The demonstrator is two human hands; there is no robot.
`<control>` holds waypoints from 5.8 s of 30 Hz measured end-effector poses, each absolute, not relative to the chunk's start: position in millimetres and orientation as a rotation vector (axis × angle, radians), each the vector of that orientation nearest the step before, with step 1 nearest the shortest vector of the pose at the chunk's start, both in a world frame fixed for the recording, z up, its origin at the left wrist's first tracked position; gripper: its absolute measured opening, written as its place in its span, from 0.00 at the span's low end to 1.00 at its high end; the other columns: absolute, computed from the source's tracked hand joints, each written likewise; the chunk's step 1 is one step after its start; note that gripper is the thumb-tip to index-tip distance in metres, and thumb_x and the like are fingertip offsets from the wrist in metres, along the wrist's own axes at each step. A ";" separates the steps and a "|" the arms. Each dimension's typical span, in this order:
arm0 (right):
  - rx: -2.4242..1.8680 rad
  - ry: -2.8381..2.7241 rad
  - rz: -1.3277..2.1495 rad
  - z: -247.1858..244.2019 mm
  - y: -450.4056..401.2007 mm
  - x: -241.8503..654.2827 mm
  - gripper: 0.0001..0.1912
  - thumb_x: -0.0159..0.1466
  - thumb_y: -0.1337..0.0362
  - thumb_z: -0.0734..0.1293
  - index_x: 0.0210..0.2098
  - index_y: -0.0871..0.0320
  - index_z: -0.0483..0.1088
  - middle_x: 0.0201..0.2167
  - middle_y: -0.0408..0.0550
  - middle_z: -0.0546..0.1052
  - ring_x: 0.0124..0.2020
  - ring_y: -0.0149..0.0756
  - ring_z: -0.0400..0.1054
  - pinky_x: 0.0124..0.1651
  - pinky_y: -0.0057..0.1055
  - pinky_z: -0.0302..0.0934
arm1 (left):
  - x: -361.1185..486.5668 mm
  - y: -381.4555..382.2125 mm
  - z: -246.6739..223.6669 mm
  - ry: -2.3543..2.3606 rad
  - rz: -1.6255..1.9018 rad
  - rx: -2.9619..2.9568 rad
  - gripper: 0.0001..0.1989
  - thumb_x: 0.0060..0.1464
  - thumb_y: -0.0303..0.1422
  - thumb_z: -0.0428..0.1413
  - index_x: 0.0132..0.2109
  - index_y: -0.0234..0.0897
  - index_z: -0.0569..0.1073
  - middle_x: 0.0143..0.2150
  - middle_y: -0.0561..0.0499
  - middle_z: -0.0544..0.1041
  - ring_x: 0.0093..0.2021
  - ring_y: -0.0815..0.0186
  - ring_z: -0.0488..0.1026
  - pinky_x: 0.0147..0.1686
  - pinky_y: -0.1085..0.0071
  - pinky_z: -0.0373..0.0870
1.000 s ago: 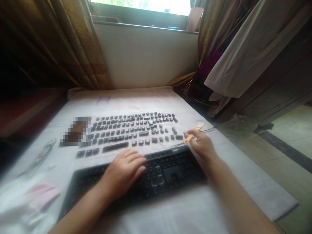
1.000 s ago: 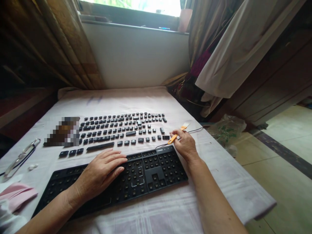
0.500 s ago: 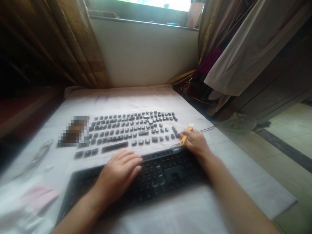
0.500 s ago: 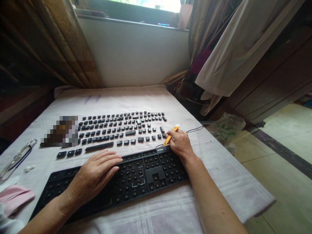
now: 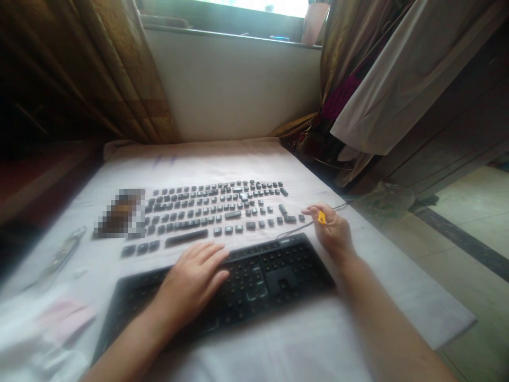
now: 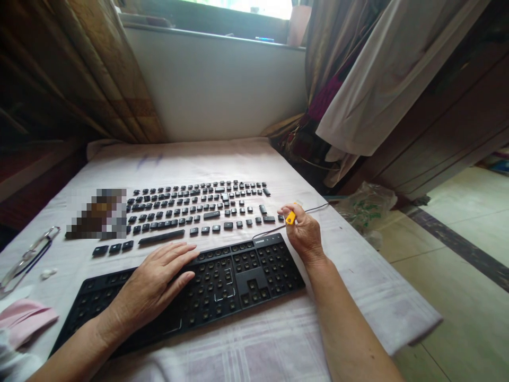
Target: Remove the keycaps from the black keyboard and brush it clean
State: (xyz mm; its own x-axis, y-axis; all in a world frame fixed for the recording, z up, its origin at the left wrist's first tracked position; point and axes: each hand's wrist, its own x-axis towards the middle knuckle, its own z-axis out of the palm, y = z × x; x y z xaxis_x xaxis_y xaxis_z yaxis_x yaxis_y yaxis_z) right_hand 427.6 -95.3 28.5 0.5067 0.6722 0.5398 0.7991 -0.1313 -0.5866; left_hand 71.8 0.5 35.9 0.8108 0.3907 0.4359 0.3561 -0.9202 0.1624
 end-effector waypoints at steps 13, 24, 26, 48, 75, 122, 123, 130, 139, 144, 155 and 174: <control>-1.469 -0.637 0.104 72.9 -108.1 376.3 0.38 0.58 0.29 0.64 0.36 0.61 0.77 0.17 0.39 0.69 0.16 0.26 0.59 0.19 0.25 0.54 | 3.1 -13.3 17.9 0.755 0.461 3.118 0.44 0.58 0.58 0.55 0.73 0.41 0.57 0.71 0.38 0.66 0.67 0.44 0.67 0.62 0.45 0.66; -1.160 -0.502 0.212 74.4 -94.7 350.0 0.21 0.57 0.45 0.74 0.36 0.54 0.68 0.21 0.35 0.71 0.18 0.26 0.63 0.21 0.23 0.58 | -31.9 -14.2 -3.8 0.918 0.330 3.067 0.60 0.46 0.65 0.59 0.77 0.47 0.43 0.75 0.38 0.57 0.70 0.39 0.61 0.69 0.43 0.52; -1.204 -0.488 0.232 64.4 -91.1 349.5 0.23 0.57 0.43 0.73 0.36 0.53 0.66 0.21 0.35 0.70 0.17 0.25 0.62 0.20 0.23 0.57 | -35.1 -14.3 -3.5 0.896 0.326 3.062 0.63 0.44 0.66 0.59 0.77 0.46 0.41 0.75 0.38 0.57 0.71 0.39 0.60 0.69 0.44 0.50; -1.558 -1.034 0.635 46.8 -100.2 338.5 0.25 0.56 0.39 0.73 0.32 0.55 0.79 0.22 0.45 0.80 0.22 0.36 0.72 0.27 0.33 0.70 | -33.4 -22.2 -1.9 0.995 0.281 2.960 0.62 0.43 0.61 0.63 0.77 0.46 0.44 0.77 0.40 0.53 0.72 0.39 0.57 0.72 0.45 0.42; -1.625 -1.009 0.583 44.8 -99.8 343.9 0.25 0.57 0.39 0.72 0.30 0.57 0.77 0.19 0.42 0.74 0.21 0.34 0.67 0.27 0.31 0.64 | -34.4 -14.3 2.3 0.848 0.329 3.040 0.60 0.47 0.63 0.60 0.77 0.46 0.42 0.75 0.39 0.57 0.71 0.38 0.60 0.70 0.43 0.50; -1.605 -0.980 0.455 35.1 -97.4 337.2 0.22 0.62 0.43 0.68 0.30 0.56 0.77 0.18 0.42 0.73 0.20 0.34 0.67 0.27 0.31 0.64 | -34.2 -14.5 1.4 0.863 0.289 3.066 0.61 0.47 0.65 0.58 0.77 0.45 0.39 0.76 0.39 0.55 0.72 0.40 0.59 0.71 0.46 0.44; -1.612 -0.984 0.453 34.1 -97.1 337.7 0.22 0.62 0.43 0.69 0.29 0.56 0.76 0.18 0.42 0.73 0.20 0.34 0.67 0.26 0.30 0.63 | -33.2 -14.9 0.6 0.865 0.313 3.073 0.62 0.46 0.65 0.58 0.77 0.44 0.40 0.76 0.38 0.55 0.71 0.40 0.59 0.71 0.46 0.44; -1.591 -1.001 0.486 28.5 -94.0 331.2 0.22 0.62 0.42 0.69 0.32 0.57 0.77 0.21 0.44 0.77 0.22 0.35 0.70 0.29 0.32 0.66 | -31.8 -14.4 0.2 0.822 0.359 3.113 0.62 0.47 0.65 0.58 0.77 0.41 0.41 0.76 0.36 0.55 0.71 0.39 0.60 0.71 0.47 0.44; -1.656 -0.974 0.414 39.9 -97.1 336.2 0.24 0.61 0.40 0.69 0.29 0.56 0.77 0.18 0.43 0.74 0.20 0.35 0.67 0.28 0.32 0.65 | -35.5 -14.5 -0.1 0.888 0.260 3.027 0.61 0.47 0.66 0.57 0.77 0.47 0.40 0.76 0.39 0.54 0.72 0.40 0.58 0.71 0.45 0.43; -1.649 -0.998 0.441 37.9 -93.9 330.9 0.25 0.59 0.39 0.69 0.27 0.56 0.77 0.18 0.44 0.74 0.20 0.36 0.69 0.28 0.33 0.65 | -37.8 -11.3 4.0 0.852 0.189 2.977 0.59 0.48 0.65 0.57 0.77 0.49 0.40 0.76 0.41 0.54 0.72 0.39 0.58 0.71 0.44 0.47; -1.674 -0.913 0.371 34.7 -96.8 339.5 0.28 0.62 0.37 0.67 0.29 0.57 0.77 0.18 0.43 0.74 0.19 0.33 0.66 0.24 0.30 0.64 | -33.7 -16.5 0.3 0.884 0.279 3.032 0.62 0.46 0.66 0.58 0.77 0.46 0.40 0.76 0.38 0.54 0.72 0.39 0.58 0.71 0.45 0.42; -1.644 -0.984 0.364 30.7 -95.4 332.7 0.24 0.65 0.40 0.65 0.35 0.55 0.76 0.22 0.44 0.76 0.22 0.36 0.71 0.28 0.33 0.67 | -36.5 -16.5 -10.5 0.943 0.201 2.945 0.60 0.45 0.68 0.56 0.77 0.46 0.45 0.77 0.40 0.52 0.73 0.39 0.54 0.72 0.45 0.36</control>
State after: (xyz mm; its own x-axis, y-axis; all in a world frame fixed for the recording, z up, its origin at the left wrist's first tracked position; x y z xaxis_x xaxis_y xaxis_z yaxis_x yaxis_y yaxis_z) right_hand 332.7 -95.4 30.7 0.6034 0.7562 0.2531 0.4096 -0.0216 -0.9120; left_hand -36.5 -16.5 -10.5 0.8065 0.5809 0.1100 0.5754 -0.8140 0.0796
